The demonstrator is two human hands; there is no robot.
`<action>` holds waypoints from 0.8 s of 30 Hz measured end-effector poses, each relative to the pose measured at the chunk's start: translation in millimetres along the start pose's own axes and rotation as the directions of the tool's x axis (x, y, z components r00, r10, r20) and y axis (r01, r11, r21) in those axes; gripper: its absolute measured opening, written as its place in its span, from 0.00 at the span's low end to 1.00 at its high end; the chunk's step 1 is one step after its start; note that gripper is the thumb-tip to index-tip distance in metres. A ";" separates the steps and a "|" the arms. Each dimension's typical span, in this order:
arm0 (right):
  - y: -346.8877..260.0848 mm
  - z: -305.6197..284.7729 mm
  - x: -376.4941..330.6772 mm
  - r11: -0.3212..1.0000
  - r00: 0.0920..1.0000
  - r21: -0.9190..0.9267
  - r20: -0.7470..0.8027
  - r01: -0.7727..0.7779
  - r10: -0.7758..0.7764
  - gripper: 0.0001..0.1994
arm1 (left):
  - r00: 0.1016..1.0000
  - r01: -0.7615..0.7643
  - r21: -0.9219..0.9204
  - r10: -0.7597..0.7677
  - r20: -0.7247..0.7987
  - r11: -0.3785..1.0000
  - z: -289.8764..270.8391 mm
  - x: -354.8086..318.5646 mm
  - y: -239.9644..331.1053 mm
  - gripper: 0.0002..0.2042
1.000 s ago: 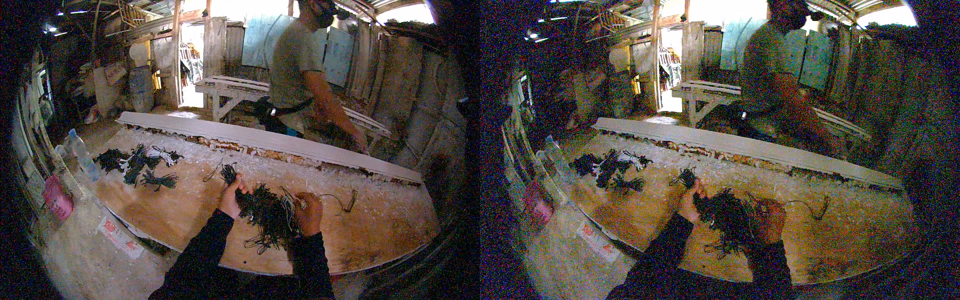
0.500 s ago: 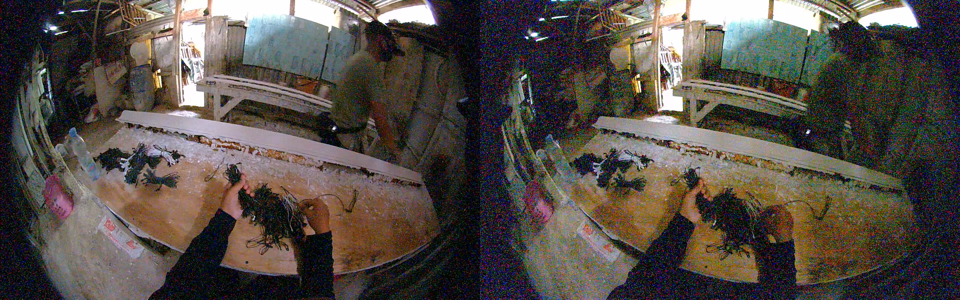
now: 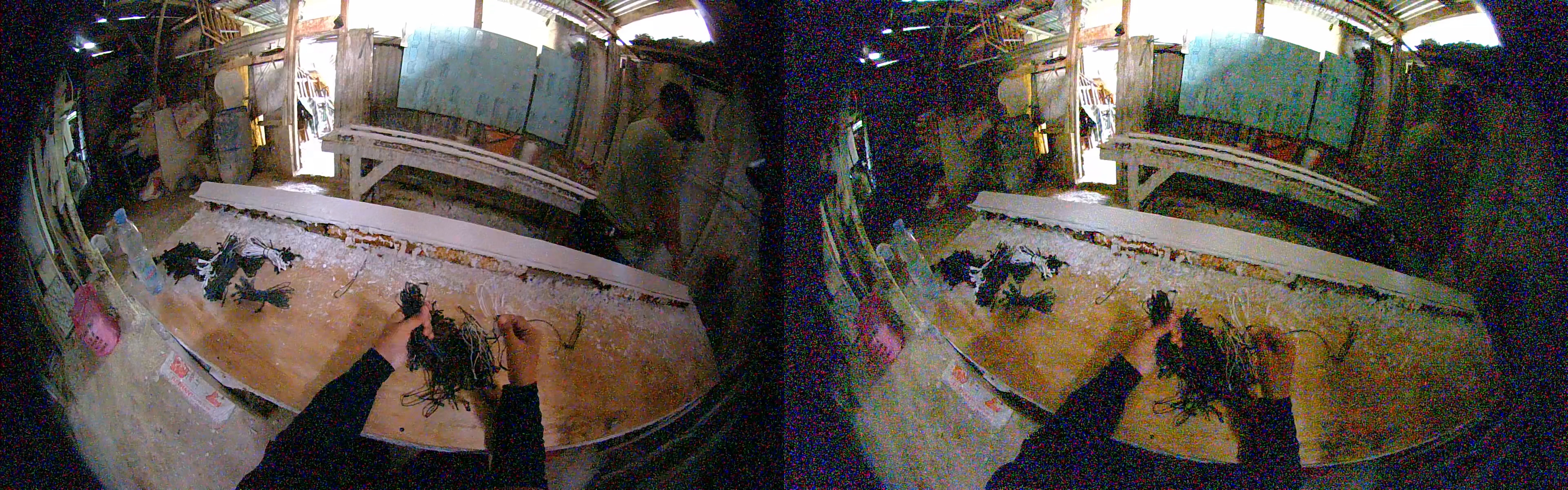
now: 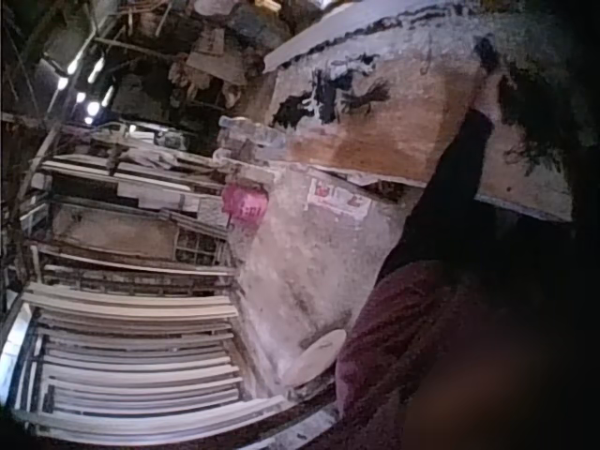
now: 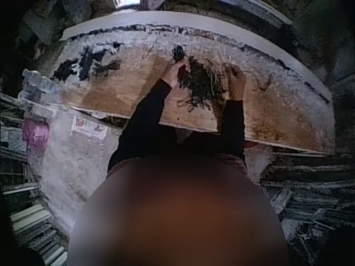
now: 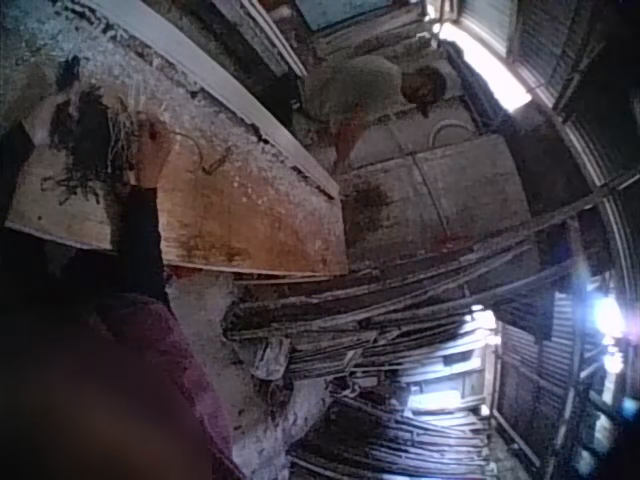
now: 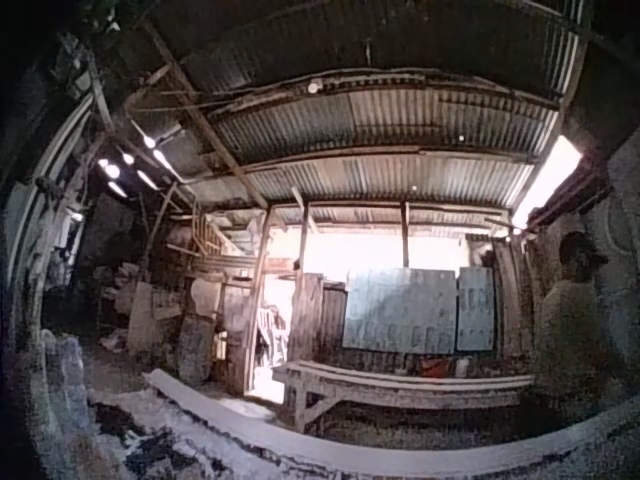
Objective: The person sorts and bundles black and white cables on a wooden workbench, repeatedly picking up, separating, and re-tying them into neat piles. A second person in the background moves around the workshop and occasionally handles a long white board.
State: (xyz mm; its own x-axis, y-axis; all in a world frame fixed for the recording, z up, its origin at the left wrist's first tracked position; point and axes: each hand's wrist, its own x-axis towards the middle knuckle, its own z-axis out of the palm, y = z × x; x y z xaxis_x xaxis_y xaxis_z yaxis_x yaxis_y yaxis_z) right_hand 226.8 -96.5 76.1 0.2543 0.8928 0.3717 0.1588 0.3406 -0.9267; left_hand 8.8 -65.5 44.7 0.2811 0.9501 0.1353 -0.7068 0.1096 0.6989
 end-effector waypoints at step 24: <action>-30.8 40.9 -30.6 0.985 0.982 -0.078 0.122 0.153 -0.143 0.07 | 0.983 -0.004 0.012 0.006 -0.182 1.000 -7.2 7.2 -4.4 0.08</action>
State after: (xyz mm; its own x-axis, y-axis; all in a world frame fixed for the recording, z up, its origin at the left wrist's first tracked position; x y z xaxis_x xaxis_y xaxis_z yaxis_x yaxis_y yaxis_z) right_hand 175.0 -122.3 91.1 0.1102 0.8642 0.4910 0.2695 0.4495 -0.8517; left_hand 9.3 -57.0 37.5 0.1539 0.9880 0.0094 -0.7002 0.1024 0.7066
